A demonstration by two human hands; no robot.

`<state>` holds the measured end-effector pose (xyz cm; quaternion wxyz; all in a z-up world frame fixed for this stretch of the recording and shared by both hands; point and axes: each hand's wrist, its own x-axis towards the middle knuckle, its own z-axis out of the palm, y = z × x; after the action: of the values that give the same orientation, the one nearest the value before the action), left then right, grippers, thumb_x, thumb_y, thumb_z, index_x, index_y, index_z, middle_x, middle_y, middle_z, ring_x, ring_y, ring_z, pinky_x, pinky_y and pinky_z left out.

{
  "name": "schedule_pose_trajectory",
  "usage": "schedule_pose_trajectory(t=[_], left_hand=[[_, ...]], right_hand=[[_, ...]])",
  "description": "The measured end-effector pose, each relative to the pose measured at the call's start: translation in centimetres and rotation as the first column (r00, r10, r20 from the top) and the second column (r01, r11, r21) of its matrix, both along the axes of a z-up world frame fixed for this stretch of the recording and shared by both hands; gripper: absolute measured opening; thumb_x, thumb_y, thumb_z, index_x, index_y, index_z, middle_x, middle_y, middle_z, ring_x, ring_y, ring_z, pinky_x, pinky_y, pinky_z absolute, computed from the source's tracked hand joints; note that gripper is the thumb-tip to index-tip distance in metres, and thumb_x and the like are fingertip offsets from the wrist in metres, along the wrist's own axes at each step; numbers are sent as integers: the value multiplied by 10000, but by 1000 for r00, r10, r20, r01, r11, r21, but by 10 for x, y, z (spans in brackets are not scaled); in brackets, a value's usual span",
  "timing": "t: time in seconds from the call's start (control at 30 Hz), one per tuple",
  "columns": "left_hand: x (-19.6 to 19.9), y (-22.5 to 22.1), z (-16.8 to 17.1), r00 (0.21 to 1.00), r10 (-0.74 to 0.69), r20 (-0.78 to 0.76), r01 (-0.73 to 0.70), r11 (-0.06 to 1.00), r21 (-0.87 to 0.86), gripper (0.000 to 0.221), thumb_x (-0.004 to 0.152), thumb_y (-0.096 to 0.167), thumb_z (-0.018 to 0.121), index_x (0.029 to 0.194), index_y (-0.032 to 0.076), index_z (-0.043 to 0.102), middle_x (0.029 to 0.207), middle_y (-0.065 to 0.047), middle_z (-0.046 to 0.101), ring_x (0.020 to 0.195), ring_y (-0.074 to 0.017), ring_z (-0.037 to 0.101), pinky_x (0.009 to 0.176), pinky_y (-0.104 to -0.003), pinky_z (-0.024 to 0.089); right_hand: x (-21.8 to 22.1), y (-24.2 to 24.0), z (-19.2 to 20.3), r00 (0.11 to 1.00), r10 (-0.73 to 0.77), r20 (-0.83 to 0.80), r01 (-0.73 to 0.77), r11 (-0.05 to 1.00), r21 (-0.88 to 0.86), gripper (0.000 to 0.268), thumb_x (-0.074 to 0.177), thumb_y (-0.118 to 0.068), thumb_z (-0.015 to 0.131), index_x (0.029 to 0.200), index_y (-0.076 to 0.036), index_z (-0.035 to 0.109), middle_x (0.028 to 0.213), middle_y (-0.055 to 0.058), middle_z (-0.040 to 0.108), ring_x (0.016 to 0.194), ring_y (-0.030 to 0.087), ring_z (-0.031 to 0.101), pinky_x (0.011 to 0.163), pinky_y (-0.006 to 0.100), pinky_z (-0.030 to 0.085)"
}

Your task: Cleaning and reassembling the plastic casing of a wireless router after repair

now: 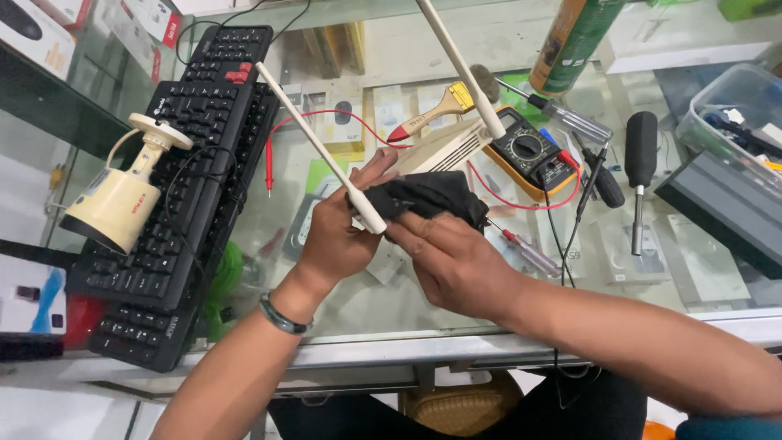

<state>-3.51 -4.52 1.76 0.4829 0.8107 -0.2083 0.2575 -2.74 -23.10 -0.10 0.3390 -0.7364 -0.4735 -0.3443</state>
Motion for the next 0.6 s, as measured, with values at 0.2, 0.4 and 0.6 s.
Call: schedule_pose_trajectory(t=[0.2, 0.4, 0.6], left_hand=[[1, 4, -5, 1000, -3, 26, 3, 1000, 6, 529, 854, 90, 835, 1353, 79, 661, 1379, -109, 681, 1354, -354, 572, 1157, -559, 393], [3, 0, -8, 997, -1, 75, -2, 999, 47, 490, 871, 76, 824, 1336, 82, 669, 1407, -142, 658, 1358, -412, 561, 1135, -617, 386], [0, -2, -11, 995, 21, 97, -29, 996, 82, 459, 886, -6, 768, 1327, 92, 685, 1417, -127, 656, 1367, -412, 559, 1143, -623, 366]], right_hand=[[41, -29, 16, 956, -162, 244, 191, 976, -100, 339, 909, -28, 572, 1210, 34, 716, 1143, 249, 715, 805, 366, 691, 736, 429, 542], [49, -30, 14, 944, -220, 246, 226, 974, 5, 329, 915, 0, 607, 1214, 37, 738, 1124, 241, 729, 812, 373, 716, 739, 437, 558], [8, -9, 6, 992, 119, 41, -124, 984, 130, 204, 959, -30, 593, 1010, -26, 791, 1054, 180, 774, 746, 321, 728, 688, 383, 576]])
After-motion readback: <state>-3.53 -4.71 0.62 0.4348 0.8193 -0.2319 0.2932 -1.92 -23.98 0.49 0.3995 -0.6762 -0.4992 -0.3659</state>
